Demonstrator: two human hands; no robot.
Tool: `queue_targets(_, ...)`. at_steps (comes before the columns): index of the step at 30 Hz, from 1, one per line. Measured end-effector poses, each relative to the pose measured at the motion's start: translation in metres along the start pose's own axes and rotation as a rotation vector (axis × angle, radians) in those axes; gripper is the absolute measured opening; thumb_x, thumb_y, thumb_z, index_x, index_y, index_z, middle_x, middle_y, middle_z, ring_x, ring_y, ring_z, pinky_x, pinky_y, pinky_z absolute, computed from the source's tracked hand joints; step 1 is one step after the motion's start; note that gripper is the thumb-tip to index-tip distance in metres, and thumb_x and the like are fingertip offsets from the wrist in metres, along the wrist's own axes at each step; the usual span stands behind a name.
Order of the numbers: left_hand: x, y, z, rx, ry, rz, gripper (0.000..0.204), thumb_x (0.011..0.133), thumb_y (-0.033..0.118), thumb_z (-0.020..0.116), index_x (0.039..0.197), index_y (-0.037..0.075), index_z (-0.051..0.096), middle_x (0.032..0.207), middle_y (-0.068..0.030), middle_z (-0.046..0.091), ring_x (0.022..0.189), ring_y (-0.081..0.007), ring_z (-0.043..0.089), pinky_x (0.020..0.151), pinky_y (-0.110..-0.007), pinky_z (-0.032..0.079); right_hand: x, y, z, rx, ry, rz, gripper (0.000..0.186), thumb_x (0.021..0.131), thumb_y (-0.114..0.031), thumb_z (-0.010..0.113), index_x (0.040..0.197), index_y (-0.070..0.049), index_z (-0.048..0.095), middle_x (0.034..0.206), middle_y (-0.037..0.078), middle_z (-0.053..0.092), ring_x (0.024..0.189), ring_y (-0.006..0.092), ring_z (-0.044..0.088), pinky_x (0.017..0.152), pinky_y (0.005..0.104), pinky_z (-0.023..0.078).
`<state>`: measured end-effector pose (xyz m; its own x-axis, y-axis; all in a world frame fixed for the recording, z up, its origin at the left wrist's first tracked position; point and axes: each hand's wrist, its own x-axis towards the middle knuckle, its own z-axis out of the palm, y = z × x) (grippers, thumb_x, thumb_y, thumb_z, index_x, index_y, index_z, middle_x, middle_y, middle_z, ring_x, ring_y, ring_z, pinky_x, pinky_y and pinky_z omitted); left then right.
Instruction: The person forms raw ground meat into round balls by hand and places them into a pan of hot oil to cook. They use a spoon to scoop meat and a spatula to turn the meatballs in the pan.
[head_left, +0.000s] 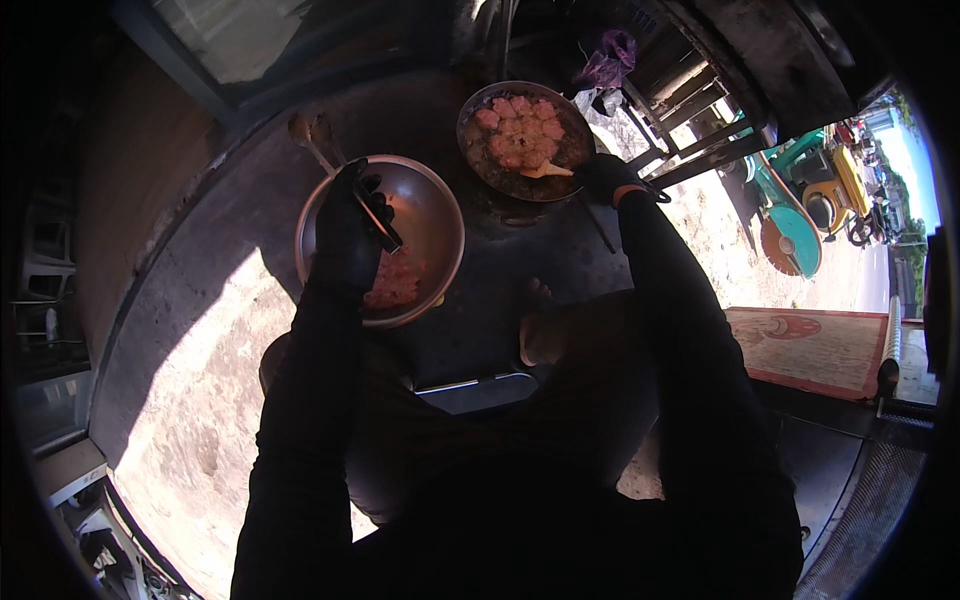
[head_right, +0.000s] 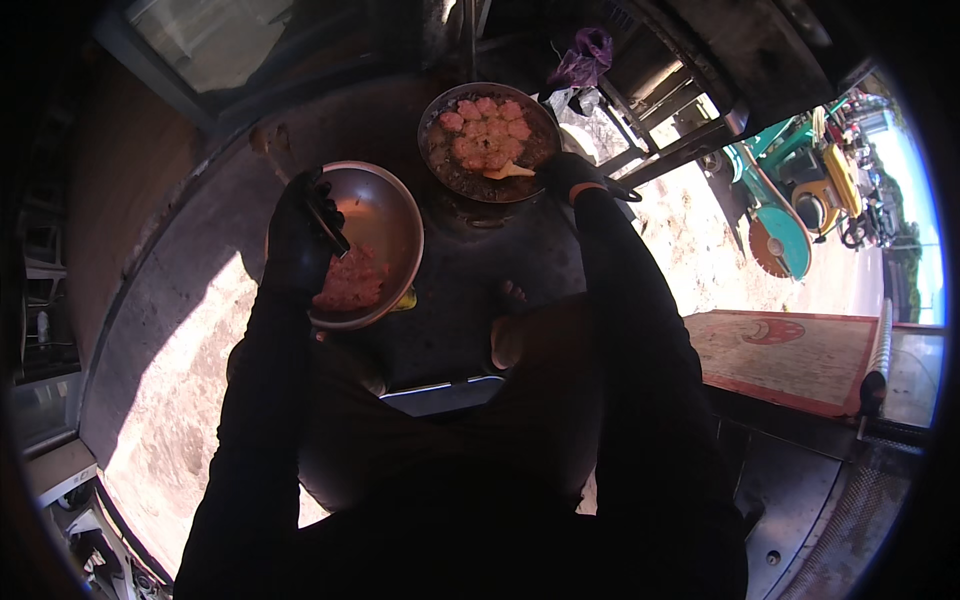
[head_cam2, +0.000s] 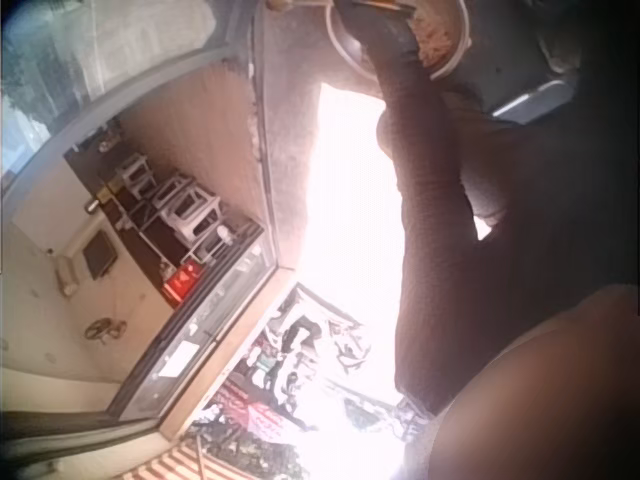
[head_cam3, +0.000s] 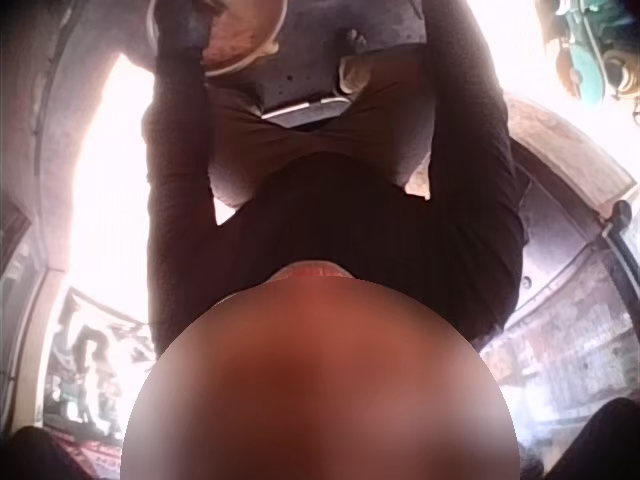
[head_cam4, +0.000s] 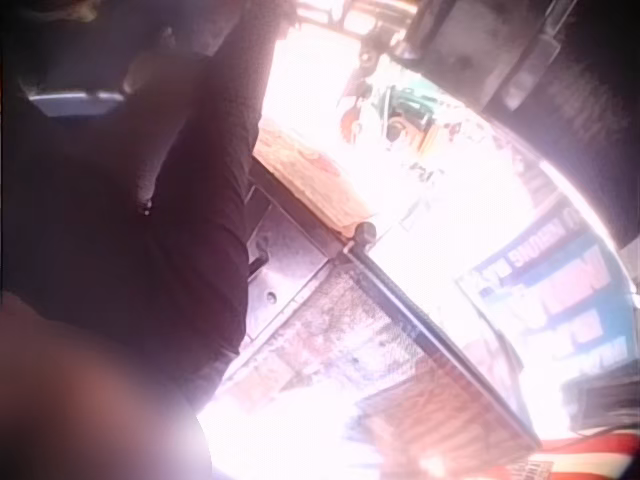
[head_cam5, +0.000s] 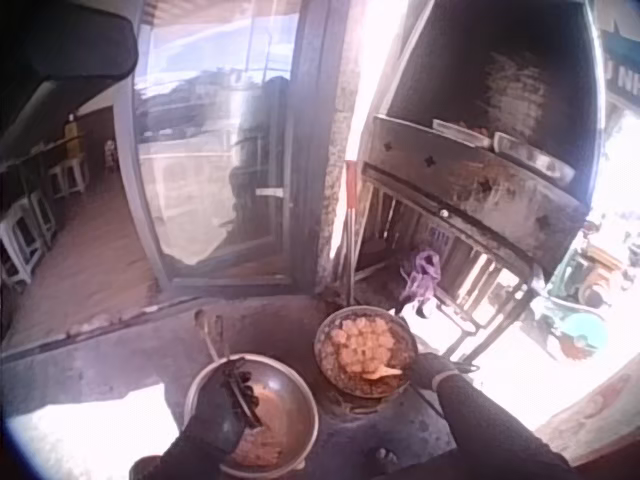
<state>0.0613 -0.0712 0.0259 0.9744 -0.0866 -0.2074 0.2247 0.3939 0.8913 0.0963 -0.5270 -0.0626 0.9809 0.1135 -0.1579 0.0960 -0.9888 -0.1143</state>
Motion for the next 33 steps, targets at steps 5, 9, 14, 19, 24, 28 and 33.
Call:
queue_targets(5,-0.003,0.001,-0.003,0.126,-0.028,0.043,0.034,0.102,0.014,0.050,0.136,0.007,0.051,0.108,-0.0060,0.057,0.085,-0.0110,0.058,0.073,-0.026,0.053,0.010,-0.004,0.005,0.132,-0.069,0.050,0.035,0.089,-0.040,0.063,0.107,-0.013,0.075,0.106,0.016,0.072,0.102,0.0348,0.067,0.092,0.0442,0.051)
queue_targets(9,0.000,-0.001,-0.003,0.000,-0.024,0.025,0.034,0.102,0.014,0.050,0.135,0.006,0.052,0.108,-0.0069,0.057,0.085,-0.0119,0.058,0.073,-0.027,0.053,0.013,-0.011,0.012,0.123,-0.022,0.015,0.035,0.086,-0.040,0.064,0.104,-0.012,0.075,0.107,0.016,0.071,0.103,0.0363,0.066,0.091,0.0454,0.051)
queue_targets(14,0.003,-0.001,-0.004,-0.093,-0.010,-0.019,0.033,0.103,0.017,0.048,0.134,0.006,0.053,0.107,-0.0080,0.057,0.084,-0.0130,0.058,0.073,-0.029,0.053,0.008,-0.016,0.008,0.099,-0.031,0.028,0.036,0.087,-0.041,0.065,0.110,-0.014,0.074,0.110,0.015,0.071,0.104,0.0340,0.066,0.093,0.0433,0.051)
queue_targets(19,0.003,0.001,-0.003,-0.048,-0.005,-0.018,0.034,0.104,0.018,0.047,0.134,0.005,0.052,0.107,-0.0079,0.057,0.084,-0.0136,0.058,0.073,-0.029,0.054,-0.001,-0.026,-0.025,0.082,-0.072,0.029,0.035,0.088,-0.039,0.066,0.111,-0.013,0.074,0.110,0.014,0.071,0.103,0.0329,0.066,0.093,0.0420,0.051)
queue_targets(24,-0.001,0.002,0.000,-0.058,-0.032,0.009,0.034,0.103,0.018,0.048,0.134,0.003,0.051,0.108,-0.0077,0.057,0.085,-0.0126,0.058,0.073,-0.028,0.053,-0.016,-0.039,-0.058,0.176,0.024,0.039,0.032,0.084,-0.038,0.069,0.106,-0.016,0.075,0.105,0.014,0.072,0.102,0.0328,0.067,0.090,0.0437,0.052)
queue_targets(28,-0.003,0.004,0.003,0.017,-0.046,0.022,0.035,0.103,0.018,0.049,0.135,0.003,0.051,0.108,-0.0073,0.057,0.085,-0.0119,0.058,0.073,-0.027,0.052,-0.023,-0.052,-0.076,0.079,0.128,0.083,0.028,0.084,-0.034,0.069,0.105,-0.017,0.075,0.103,0.012,0.072,0.101,0.0311,0.068,0.090,0.0435,0.053)
queue_targets(33,-0.007,0.005,0.002,0.077,-0.057,0.027,0.036,0.103,0.018,0.050,0.137,0.004,0.050,0.108,-0.0070,0.057,0.085,-0.0108,0.057,0.073,-0.026,0.052,-0.024,-0.075,-0.088,0.001,0.074,-0.098,0.024,0.084,-0.030,0.065,0.103,-0.019,0.076,0.104,0.009,0.072,0.101,0.0294,0.068,0.089,0.0446,0.053)
